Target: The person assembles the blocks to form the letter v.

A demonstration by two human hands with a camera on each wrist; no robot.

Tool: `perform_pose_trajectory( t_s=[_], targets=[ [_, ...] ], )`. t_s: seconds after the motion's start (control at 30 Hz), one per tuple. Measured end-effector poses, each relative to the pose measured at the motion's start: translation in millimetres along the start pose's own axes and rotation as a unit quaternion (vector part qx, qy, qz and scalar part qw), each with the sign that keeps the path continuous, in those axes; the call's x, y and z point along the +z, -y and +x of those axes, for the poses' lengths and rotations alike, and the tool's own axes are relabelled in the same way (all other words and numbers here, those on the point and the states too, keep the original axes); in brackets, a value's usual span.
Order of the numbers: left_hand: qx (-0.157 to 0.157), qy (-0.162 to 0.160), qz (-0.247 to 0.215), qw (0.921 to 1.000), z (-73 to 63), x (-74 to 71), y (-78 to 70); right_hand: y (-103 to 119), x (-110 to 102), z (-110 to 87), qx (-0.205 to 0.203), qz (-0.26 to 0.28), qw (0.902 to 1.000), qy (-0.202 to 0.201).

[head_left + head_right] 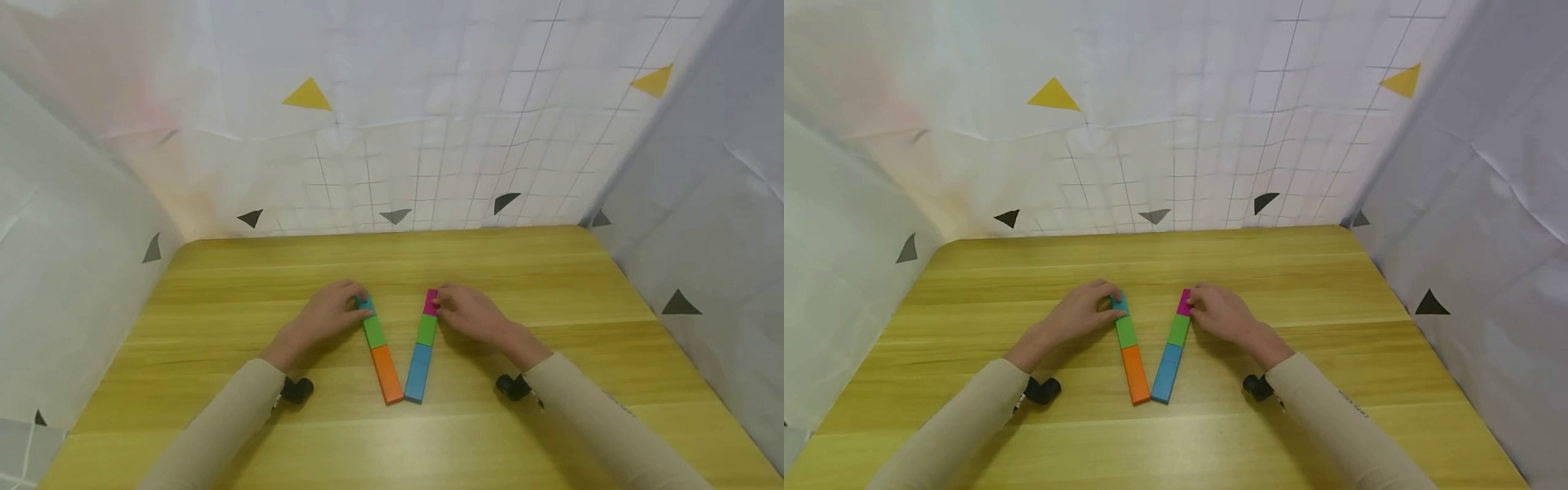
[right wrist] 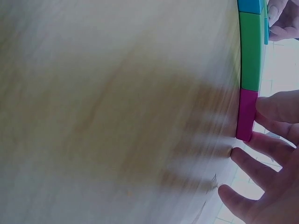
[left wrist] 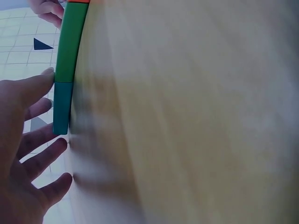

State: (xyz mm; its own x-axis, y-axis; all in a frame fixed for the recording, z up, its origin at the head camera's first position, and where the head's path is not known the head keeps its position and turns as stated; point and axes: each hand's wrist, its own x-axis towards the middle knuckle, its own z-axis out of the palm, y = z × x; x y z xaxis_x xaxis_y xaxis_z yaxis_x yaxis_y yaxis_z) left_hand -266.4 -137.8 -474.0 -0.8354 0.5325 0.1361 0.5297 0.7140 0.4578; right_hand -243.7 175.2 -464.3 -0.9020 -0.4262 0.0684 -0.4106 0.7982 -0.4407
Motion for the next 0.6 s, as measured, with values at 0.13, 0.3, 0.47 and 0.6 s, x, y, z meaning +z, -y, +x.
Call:
perform_pose_trajectory(
  t_s=[0.13,0.3,0.47,0.6],
  targets=[
    [0.0,0.0,-0.002,1.0,-0.5,0.9,0.9,-0.8,1.5,0.5,0.004,-0.006,1.0,0.001],
    [-0.006,0.008,-0.005,0.9999,0.2,1.5,2.2,-0.9,1.9,0.6,0.004,-0.003,1.0,0.001],
    [-0.008,0.013,-0.012,0.9998,0.6,1.7,1.9,0.2,0.8,0.3,-0.001,-0.001,1.0,-0.001],
    [-0.012,0.011,-0.023,0.9996,0.0,1.1,1.1,0.0,0.6,0.3,-0.003,-0.001,1.0,-0.003]
  ],
)
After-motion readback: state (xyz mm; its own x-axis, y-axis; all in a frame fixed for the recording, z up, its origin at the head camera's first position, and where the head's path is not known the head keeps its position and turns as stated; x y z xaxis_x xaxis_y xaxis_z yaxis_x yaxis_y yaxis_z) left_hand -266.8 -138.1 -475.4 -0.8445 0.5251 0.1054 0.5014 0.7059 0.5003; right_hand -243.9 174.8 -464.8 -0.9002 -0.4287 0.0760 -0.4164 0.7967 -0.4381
